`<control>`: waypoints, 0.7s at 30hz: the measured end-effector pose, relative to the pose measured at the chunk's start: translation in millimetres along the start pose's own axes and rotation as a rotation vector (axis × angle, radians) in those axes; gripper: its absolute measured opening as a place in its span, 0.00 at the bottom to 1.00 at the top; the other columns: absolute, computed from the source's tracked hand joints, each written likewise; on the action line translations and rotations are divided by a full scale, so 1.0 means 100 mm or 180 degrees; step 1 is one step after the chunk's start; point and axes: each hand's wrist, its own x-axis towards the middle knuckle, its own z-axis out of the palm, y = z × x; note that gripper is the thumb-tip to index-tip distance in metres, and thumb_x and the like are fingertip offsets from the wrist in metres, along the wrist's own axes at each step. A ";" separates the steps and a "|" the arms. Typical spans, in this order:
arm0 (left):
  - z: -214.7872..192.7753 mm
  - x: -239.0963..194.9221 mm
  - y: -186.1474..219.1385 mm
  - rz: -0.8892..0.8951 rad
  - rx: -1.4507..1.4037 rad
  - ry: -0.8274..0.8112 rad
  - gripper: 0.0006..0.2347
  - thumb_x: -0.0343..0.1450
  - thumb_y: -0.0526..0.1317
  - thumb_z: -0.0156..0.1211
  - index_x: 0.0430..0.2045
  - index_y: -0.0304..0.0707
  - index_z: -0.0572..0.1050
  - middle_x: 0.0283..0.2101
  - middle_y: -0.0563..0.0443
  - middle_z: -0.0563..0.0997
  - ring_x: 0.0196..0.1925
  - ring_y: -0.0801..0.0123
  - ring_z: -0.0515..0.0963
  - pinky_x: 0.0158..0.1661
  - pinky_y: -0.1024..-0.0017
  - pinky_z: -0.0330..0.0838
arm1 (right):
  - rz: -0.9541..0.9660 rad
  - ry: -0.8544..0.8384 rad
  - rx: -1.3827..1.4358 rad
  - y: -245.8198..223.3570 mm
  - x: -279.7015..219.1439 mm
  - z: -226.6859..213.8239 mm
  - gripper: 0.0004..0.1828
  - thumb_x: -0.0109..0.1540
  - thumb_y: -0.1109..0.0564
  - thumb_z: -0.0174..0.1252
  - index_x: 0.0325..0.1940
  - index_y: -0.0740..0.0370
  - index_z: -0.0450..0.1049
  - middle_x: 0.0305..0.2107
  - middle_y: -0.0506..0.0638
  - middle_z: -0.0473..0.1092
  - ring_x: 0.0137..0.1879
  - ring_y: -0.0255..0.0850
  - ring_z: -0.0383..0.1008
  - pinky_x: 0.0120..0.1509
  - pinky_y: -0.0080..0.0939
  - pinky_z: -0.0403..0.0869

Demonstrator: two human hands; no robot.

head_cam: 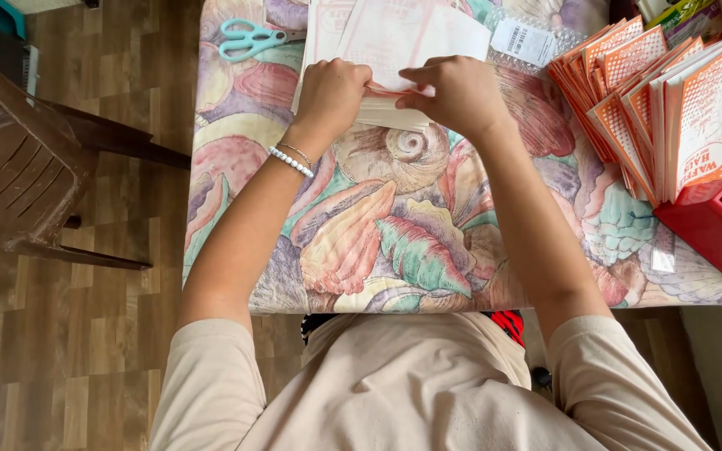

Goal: Folding flat paper bags or sleeves along pre-scored lines and stacking them in an organized pile.

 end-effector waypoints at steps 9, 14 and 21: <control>-0.53 -0.09 0.30 0.0261 0.0140 0.0925 0.20 0.64 0.30 0.81 0.40 0.34 0.70 0.47 0.44 0.68 0.52 0.52 0.72 0.69 0.38 0.45 | 0.0167 0.0232 0.0729 0.17 0.02 0.18 0.08 0.65 0.63 0.61 0.41 0.60 0.86 0.27 0.48 0.80 0.26 0.43 0.75 0.25 0.42 0.70; -0.41 -0.15 0.21 0.0691 0.0414 0.0982 0.10 0.77 0.31 0.71 0.28 0.37 0.76 0.66 0.40 0.65 0.72 0.47 0.59 0.68 0.25 0.39 | 0.0513 0.0328 0.1133 0.17 0.04 0.20 0.06 0.64 0.63 0.64 0.41 0.60 0.86 0.30 0.48 0.81 0.30 0.39 0.77 0.32 0.40 0.73; -0.40 -0.14 0.20 0.0396 -0.0001 0.0636 0.13 0.74 0.35 0.77 0.18 0.42 0.81 0.74 0.43 0.64 0.77 0.44 0.50 0.69 0.25 0.31 | 0.0931 0.0538 0.1505 0.28 0.03 0.30 0.10 0.58 0.54 0.81 0.33 0.57 0.85 0.23 0.44 0.78 0.27 0.30 0.72 0.29 0.35 0.68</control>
